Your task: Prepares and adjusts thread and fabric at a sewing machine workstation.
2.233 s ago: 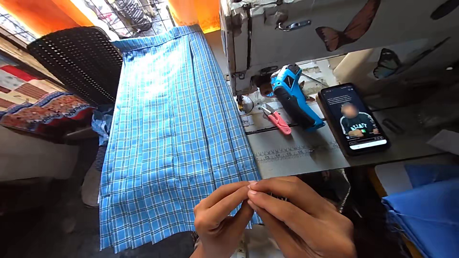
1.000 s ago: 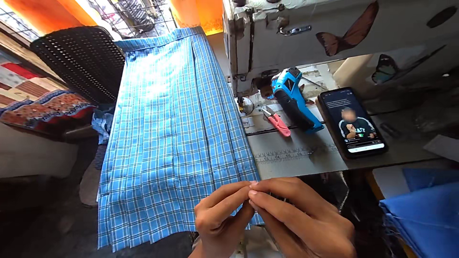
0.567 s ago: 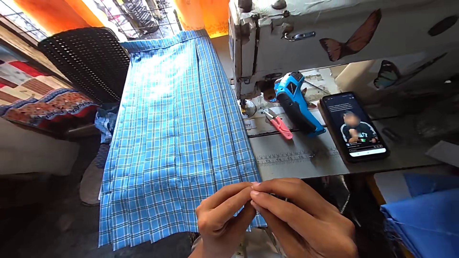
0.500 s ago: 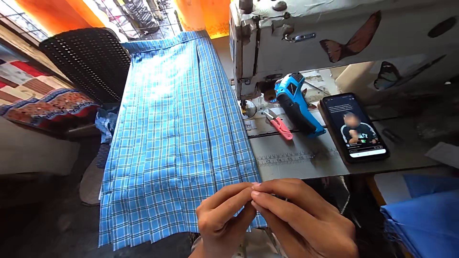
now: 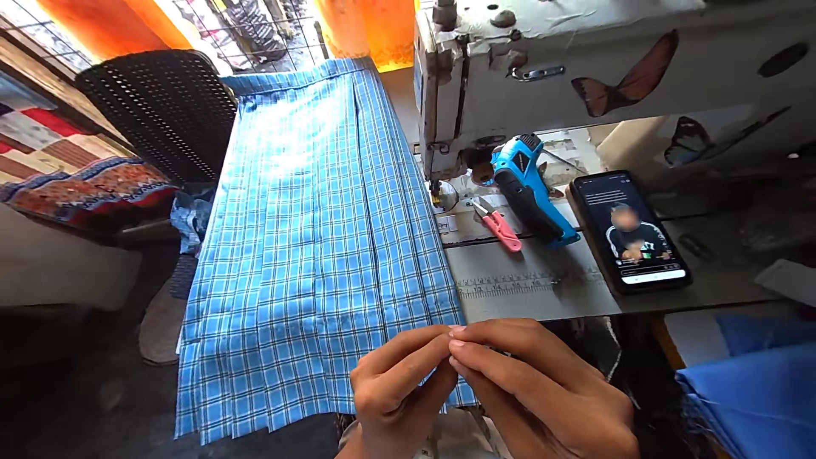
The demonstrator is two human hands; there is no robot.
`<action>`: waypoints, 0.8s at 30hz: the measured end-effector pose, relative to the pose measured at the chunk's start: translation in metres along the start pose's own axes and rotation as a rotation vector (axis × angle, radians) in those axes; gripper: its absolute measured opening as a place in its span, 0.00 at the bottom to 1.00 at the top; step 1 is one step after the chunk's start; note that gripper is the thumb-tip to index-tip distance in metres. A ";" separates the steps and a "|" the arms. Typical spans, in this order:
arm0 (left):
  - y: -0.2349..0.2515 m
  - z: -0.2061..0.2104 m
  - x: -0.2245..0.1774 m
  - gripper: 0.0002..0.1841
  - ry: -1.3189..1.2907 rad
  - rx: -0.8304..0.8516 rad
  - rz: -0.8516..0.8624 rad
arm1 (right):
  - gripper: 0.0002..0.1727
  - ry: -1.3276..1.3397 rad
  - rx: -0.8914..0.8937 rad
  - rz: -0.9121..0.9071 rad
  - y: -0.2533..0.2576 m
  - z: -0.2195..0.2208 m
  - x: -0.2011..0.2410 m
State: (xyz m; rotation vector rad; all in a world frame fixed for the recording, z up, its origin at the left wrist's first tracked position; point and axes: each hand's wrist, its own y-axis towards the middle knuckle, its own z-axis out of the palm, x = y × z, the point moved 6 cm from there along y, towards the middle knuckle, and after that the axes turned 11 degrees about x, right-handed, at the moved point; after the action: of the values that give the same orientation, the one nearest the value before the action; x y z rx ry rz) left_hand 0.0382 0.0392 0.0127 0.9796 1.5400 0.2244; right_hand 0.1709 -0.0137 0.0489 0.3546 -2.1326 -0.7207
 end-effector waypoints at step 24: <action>0.020 -0.024 -0.014 0.07 0.227 0.221 0.138 | 0.08 0.184 0.085 0.060 0.001 -0.002 -0.022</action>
State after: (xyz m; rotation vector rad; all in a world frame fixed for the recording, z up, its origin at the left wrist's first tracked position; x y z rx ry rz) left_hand 0.0241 0.0514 0.0421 1.2721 1.7317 0.2739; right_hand 0.1861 -0.0034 0.0368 0.3855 -1.9943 -0.5430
